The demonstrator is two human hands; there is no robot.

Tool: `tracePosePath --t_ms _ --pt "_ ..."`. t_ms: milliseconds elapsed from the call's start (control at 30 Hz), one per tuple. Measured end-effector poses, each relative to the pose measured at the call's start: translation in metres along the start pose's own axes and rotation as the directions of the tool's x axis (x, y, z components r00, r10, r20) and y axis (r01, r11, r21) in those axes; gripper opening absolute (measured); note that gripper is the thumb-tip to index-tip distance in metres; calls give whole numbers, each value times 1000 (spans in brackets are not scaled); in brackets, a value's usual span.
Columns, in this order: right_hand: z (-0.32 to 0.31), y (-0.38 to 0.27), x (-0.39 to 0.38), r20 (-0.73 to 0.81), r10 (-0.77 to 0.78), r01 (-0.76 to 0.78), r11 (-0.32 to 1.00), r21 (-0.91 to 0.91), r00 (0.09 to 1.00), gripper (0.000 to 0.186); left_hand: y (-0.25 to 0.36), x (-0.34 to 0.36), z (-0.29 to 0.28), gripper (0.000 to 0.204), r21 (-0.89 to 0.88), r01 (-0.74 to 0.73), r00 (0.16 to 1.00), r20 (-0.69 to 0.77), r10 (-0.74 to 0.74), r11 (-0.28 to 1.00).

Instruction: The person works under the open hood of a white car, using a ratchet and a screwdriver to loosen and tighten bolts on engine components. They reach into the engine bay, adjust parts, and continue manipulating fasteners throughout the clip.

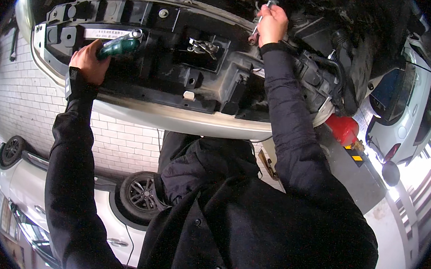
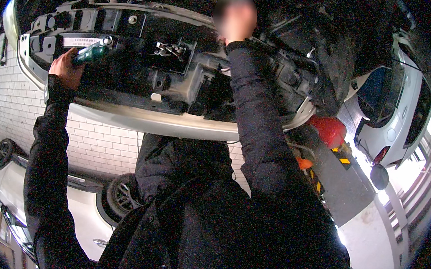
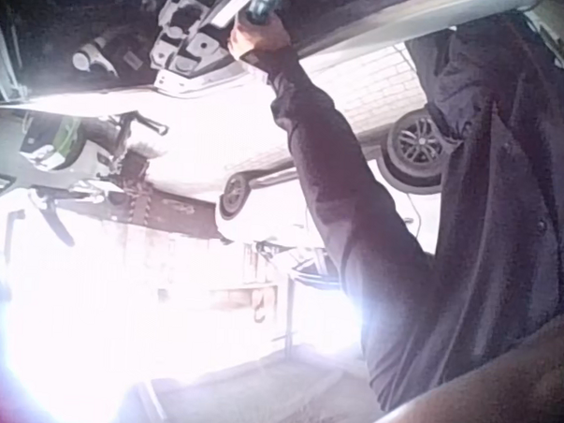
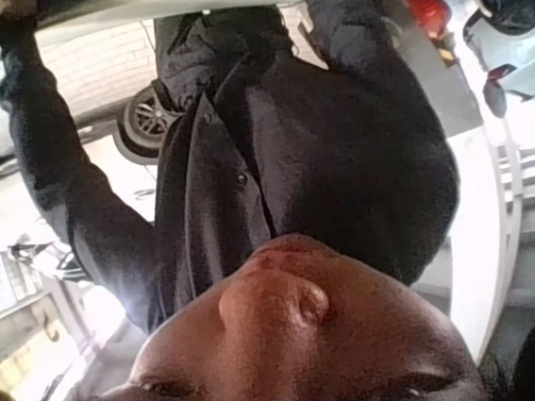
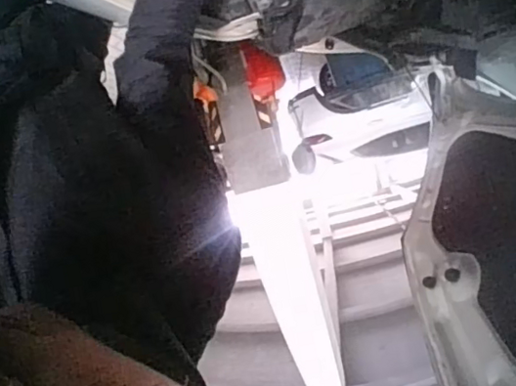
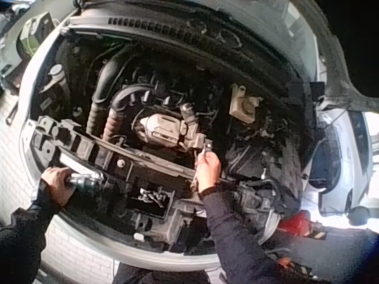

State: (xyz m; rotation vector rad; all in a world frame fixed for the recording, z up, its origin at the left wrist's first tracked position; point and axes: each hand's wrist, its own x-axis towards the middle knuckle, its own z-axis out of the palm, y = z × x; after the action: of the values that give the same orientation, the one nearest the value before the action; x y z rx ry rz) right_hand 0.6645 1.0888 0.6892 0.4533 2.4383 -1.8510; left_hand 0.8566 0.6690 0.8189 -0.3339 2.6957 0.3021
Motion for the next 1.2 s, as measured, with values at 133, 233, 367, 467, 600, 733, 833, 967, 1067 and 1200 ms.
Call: tracePosePath --t_ms 133,233,367,467,600,733,833,967,1067,1200 --pt "18 -21 -12 248 -212 271 934 -233 945 26 -1 1 3 38 7 -6 999 -34 6 1000" --pt "26 -25 -15 398 -193 307 919 -246 897 30 8 -1 -4 35 9 32 999 -10 -32 999" --pt "9 -12 -3 201 -81 115 979 -166 976 28 2 -6 0 37 4 -7 999 -51 7 1000" --pt "-15 19 12 21 -44 46 997 -64 999 21 -1 -3 2 39 25 -22 997 -74 24 999" --pt "-14 10 6 -6 18 -18 1000 -21 1000 24 -7 -3 9 42 29 -19 997 -77 21 999" --pt "7 -3 0 170 -198 234 945 -227 965 25 -6 -1 11 42 32 -17 997 -75 19 999" --pt "18 -15 -6 436 -210 348 898 -267 875 32 -1 -1 8 40 20 1 998 -65 0 1000" --pt "7 -13 -1 343 -168 242 953 -183 924 31 -3 -2 8 39 -8 -55 993 -102 54 998" --pt "-4 -30 3 272 69 -62 997 -35 960 26 -13 -6 11 33 -51 -48 988 -151 40 998" --pt "-7 -86 4 211 62 -107 971 212 976 12 -14 -2 12 32 -33 -82 986 -147 76 996"
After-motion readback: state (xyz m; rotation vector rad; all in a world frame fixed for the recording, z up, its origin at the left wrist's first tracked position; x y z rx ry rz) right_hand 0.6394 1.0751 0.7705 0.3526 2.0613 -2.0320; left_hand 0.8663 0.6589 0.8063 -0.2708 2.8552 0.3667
